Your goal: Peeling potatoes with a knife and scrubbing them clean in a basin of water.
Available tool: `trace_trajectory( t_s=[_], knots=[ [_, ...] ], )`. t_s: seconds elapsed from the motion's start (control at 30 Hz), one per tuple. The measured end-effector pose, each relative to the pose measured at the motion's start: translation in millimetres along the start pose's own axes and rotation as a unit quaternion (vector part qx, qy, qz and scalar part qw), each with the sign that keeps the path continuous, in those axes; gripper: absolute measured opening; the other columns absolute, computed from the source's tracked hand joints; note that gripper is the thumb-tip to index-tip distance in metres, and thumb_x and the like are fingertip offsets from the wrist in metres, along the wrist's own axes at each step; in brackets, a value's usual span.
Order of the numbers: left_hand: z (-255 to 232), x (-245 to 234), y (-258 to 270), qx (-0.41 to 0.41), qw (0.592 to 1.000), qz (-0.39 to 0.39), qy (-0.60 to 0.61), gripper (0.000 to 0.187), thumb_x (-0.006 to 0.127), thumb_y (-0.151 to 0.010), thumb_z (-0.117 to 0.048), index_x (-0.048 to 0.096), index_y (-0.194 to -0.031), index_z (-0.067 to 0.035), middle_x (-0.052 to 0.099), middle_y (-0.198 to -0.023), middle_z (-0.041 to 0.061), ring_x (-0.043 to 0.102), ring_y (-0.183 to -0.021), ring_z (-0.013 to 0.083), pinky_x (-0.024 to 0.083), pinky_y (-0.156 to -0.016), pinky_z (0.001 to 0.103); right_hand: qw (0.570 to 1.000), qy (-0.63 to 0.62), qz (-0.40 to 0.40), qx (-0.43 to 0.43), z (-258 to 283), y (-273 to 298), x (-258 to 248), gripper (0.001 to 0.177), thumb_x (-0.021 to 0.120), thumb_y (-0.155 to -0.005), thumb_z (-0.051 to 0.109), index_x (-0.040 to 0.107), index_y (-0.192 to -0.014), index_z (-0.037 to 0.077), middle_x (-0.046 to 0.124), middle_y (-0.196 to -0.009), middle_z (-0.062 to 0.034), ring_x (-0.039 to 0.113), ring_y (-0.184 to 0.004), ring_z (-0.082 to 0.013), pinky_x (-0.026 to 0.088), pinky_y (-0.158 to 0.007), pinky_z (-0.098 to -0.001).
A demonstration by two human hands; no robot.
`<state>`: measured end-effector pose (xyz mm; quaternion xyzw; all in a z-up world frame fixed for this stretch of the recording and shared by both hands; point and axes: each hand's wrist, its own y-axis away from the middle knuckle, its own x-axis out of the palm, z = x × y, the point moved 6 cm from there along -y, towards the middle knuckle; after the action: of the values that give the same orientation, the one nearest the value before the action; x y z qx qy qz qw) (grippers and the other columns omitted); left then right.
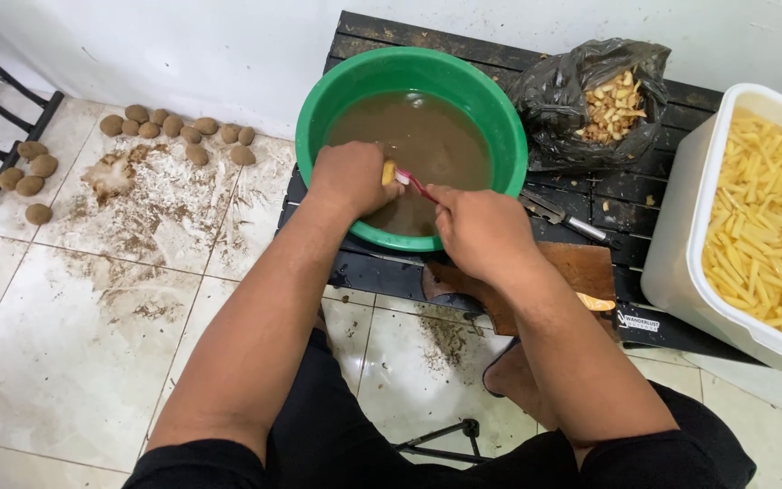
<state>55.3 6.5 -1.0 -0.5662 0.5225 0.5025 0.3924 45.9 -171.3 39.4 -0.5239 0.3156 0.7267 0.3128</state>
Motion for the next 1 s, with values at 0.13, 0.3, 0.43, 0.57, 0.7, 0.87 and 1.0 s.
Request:
trace_trajectory(
  t_s=[0.13,0.3,0.43,0.57,0.7,0.87,1.0],
  knots=[
    [7.4,20.9,-3.8,0.018,0.999,0.044,-0.005,0.056,0.076,-0.083,-0.053,0.071,-0.120,-0.012,0.077,-0.110,0.007,0.071,-0.113,0.0346,0.050,-0.094,0.053,0.999,-0.024,-0.026,-0.028,3.8,-8.5,4.9,0.046,0.048,-0.098,0.018,0.067,-0.140,0.013,0.079,-0.103,-0.0159,0.073,-0.098,-0.0404,0.058,-0.087,-0.0518],
    [11.8,15.4,-8.3,0.013,1.000,0.010,-0.013,0.061,0.080,-0.080,-0.057,0.072,-0.119,-0.011,0.074,-0.111,0.009,0.072,-0.109,0.0347,0.052,-0.088,0.052,0.999,0.003,-0.033,-0.020,1.9,-20.2,15.1,0.039,0.051,-0.097,0.022,0.072,-0.128,0.014,0.078,-0.095,-0.0179,0.072,-0.096,-0.0442,0.058,-0.081,-0.0560],
    [11.0,15.4,-9.4,0.026,0.999,0.019,0.024,0.051,0.079,-0.081,-0.055,0.078,-0.112,-0.015,0.075,-0.107,0.009,0.071,-0.110,0.0383,0.049,-0.090,0.052,0.998,-0.001,-0.039,-0.047,3.4,-9.5,11.3,0.041,0.050,-0.097,0.021,0.070,-0.132,0.015,0.078,-0.093,-0.0166,0.072,-0.093,-0.0453,0.057,-0.079,-0.0554],
    [3.0,6.7,-4.7,0.019,0.999,0.022,0.017,0.050,0.084,-0.079,-0.053,0.079,-0.107,-0.011,0.077,-0.102,0.011,0.073,-0.108,0.0347,0.053,-0.088,0.051,0.998,0.010,-0.038,-0.055,8.6,6.0,3.3,0.043,0.049,-0.096,0.018,0.071,-0.133,0.013,0.079,-0.092,-0.0147,0.074,-0.089,-0.0419,0.057,-0.079,-0.0500],
    [6.3,14.7,-13.4,0.021,0.999,0.017,0.045,0.048,0.089,-0.076,-0.040,0.077,-0.104,-0.003,0.077,-0.099,0.017,0.073,-0.106,0.0383,0.058,-0.089,0.051,0.995,0.030,-0.060,-0.068,14.5,3.7,12.1,0.043,0.050,-0.096,0.019,0.070,-0.134,0.014,0.078,-0.089,-0.0154,0.074,-0.087,-0.0413,0.057,-0.078,-0.0521],
    [7.8,23.2,-16.6,0.015,0.998,0.025,0.048,0.048,0.092,-0.073,-0.039,0.076,-0.101,-0.003,0.076,-0.095,0.017,0.073,-0.106,0.0387,0.061,-0.089,0.051,0.995,-0.010,-0.069,-0.067,20.8,-19.8,18.4,0.041,0.048,-0.096,0.019,0.073,-0.128,0.015,0.077,-0.089,-0.0127,0.073,-0.087,-0.0398,0.057,-0.079,-0.0499],
    [6.2,21.3,-6.0,0.021,0.999,0.037,0.034,0.051,0.091,-0.075,-0.032,0.073,-0.107,0.004,0.074,-0.101,0.021,0.072,-0.107,0.0416,0.060,-0.091,0.053,0.996,-0.013,-0.059,-0.071,15.4,-28.2,20.9,0.033,0.051,-0.096,0.024,0.077,-0.113,0.015,0.076,-0.084,-0.0131,0.073,-0.086,-0.0411,0.057,-0.077,-0.0510]
  ],
)
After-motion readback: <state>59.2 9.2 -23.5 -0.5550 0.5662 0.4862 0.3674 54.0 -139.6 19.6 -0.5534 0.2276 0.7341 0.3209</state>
